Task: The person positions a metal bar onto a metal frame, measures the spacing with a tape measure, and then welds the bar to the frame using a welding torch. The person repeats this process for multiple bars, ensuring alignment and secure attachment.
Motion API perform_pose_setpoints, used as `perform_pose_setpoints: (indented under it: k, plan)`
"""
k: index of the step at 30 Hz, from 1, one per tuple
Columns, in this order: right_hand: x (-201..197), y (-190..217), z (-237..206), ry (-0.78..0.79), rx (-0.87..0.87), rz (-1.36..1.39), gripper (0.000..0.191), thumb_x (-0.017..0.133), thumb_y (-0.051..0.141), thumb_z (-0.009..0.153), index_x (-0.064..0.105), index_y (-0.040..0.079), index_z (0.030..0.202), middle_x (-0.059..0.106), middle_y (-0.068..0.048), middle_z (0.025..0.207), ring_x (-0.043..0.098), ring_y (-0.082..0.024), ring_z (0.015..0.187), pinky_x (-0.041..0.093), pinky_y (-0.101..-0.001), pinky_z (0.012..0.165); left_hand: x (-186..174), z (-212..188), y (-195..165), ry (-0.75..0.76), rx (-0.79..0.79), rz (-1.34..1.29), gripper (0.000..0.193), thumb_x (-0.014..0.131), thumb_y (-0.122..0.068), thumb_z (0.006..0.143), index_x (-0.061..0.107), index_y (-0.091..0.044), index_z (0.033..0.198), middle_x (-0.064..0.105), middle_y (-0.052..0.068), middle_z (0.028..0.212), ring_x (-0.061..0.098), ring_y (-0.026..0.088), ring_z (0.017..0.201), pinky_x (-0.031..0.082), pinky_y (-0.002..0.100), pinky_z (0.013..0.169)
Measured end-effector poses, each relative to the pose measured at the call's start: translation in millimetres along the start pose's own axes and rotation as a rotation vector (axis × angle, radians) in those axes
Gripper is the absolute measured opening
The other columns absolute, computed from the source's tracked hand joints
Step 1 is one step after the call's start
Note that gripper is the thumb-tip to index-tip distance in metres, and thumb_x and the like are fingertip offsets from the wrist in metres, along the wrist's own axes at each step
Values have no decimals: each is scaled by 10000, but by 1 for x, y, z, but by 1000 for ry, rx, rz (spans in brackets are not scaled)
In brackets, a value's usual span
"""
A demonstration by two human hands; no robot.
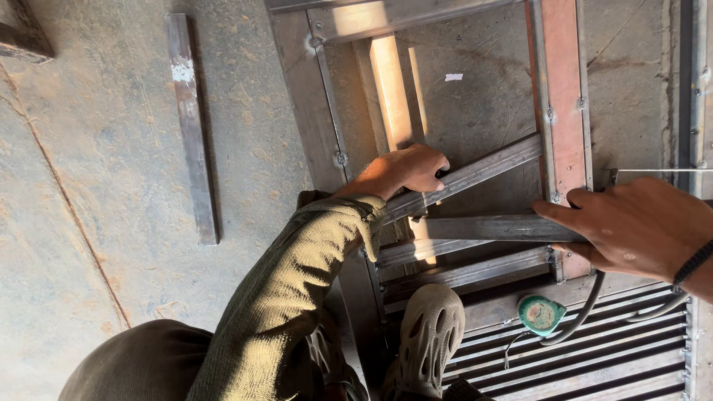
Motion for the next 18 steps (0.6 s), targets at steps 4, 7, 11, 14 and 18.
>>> perform_pose_setpoints:
  k: [4,7,11,14,18]
  plan:
    - [3,-10,4,-56,58,-23,726,446,716,975,372,332,1587,650,70,810,518,-32,459,428,-211,425,0,7,1,23,34,14,621,737,-373,911,544,-164,1463,641,140,1364,611,336,1281,511,494,1052]
    - [16,0,1,-111,51,10,748,409,713,992,314,321,1622,659,18,829,535,-57,479,455,-238,415,3,8,1,19,23,1,595,733,-364,905,560,-169,1440,643,140,1344,604,349,1269,510,505,1033]
    - [52,5,3,9,9,200,747,415,673,950,268,387,1623,692,23,937,624,-90,588,581,-273,519,4,8,1,-26,79,32,529,722,-369,903,623,-154,1376,699,136,1262,646,346,1219,530,498,1012]
    - [60,-33,-1,-171,-13,440,766,501,626,887,364,409,1609,740,12,970,668,-99,652,626,-273,542,1,3,-2,-66,133,36,475,723,-359,910,670,-122,1319,724,153,1209,670,350,1176,542,491,1004]
    - [35,-108,-3,-329,230,320,695,540,558,920,413,372,1578,738,-1,948,664,-102,621,594,-268,505,-3,-11,-13,-36,126,39,624,730,-463,907,583,-94,1387,702,193,1205,634,372,1212,519,484,1036]
Point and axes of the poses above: each hand's wrist, its own z-axis towards the middle knuckle, its own x-axis out of the palm, y = z × x, the point moved 4 cm from there along z, towards the middle knuckle
